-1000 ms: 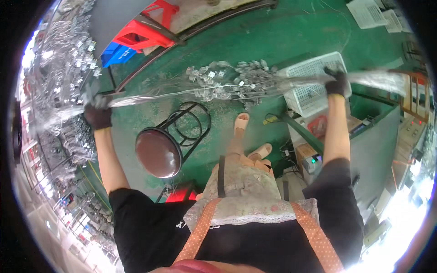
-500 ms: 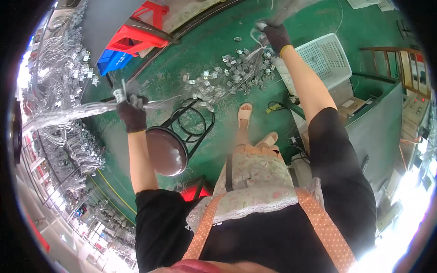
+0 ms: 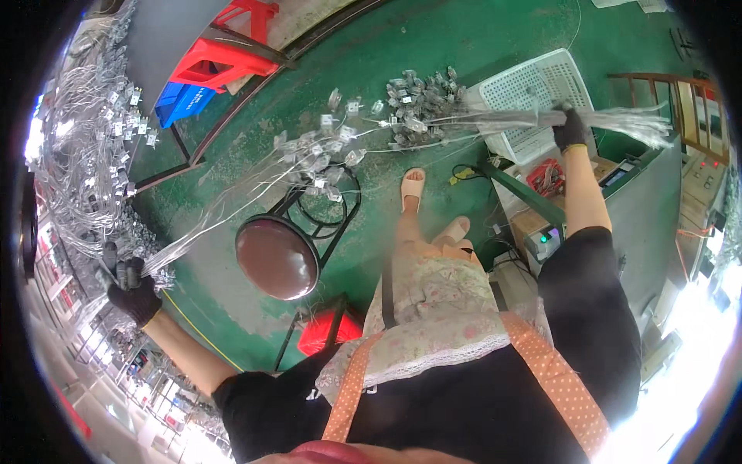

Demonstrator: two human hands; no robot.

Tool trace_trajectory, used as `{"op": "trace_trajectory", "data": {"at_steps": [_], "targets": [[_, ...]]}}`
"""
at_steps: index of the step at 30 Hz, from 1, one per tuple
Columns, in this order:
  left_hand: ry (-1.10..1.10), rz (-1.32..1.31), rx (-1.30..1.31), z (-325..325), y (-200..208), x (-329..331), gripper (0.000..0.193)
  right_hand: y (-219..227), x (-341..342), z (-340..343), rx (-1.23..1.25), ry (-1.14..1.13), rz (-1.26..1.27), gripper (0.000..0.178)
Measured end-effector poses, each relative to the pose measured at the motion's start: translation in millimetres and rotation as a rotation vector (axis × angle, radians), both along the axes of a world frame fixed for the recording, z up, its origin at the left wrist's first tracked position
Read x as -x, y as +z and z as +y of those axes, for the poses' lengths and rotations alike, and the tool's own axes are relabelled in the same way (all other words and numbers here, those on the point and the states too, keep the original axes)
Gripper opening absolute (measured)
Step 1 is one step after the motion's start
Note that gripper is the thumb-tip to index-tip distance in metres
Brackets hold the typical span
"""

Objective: Assembling electronic components with wiring using a hand-held electric screwdriver.

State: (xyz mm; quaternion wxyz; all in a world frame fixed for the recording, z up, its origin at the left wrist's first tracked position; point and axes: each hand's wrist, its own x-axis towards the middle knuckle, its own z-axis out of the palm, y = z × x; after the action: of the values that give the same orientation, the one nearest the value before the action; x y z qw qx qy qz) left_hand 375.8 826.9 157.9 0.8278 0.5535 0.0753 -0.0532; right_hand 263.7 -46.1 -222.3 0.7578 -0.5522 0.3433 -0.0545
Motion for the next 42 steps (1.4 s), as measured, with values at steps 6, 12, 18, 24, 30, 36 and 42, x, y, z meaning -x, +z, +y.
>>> {"op": "trace_trajectory", "data": {"at_steps": [6, 12, 18, 24, 30, 36, 42], "targets": [[0.159, 0.204, -0.306, -87, -159, -3, 0.02, 30, -72, 153, 0.363, 0.227, -0.114, 0.029], [0.195, 0.037, -0.528, -177, -95, -46, 0.021, 58, -110, 180, 0.5, 0.397, 0.163, 0.041], [0.485, 0.241, -0.362, -204, -47, -32, 0.039, 24, -69, 225, 0.447, 0.364, 0.111, 0.063], [0.24, 0.213, -0.244, -203, -53, -6, 0.036, -5, -5, 290, 0.92, 0.983, -0.025, 0.034], [0.416, -0.003, -0.498, -226, -12, 34, 0.048, -9, -62, 327, 1.377, 1.334, -0.4, 0.027], [-0.025, -0.257, -0.123, -207, 42, 62, 0.053, -90, -48, 320, 1.254, 1.84, 0.239, 0.036], [0.549, 0.204, -0.269, -233, -35, 34, 0.049, -107, -19, 288, 0.885, 1.934, 0.073, 0.045]]}}
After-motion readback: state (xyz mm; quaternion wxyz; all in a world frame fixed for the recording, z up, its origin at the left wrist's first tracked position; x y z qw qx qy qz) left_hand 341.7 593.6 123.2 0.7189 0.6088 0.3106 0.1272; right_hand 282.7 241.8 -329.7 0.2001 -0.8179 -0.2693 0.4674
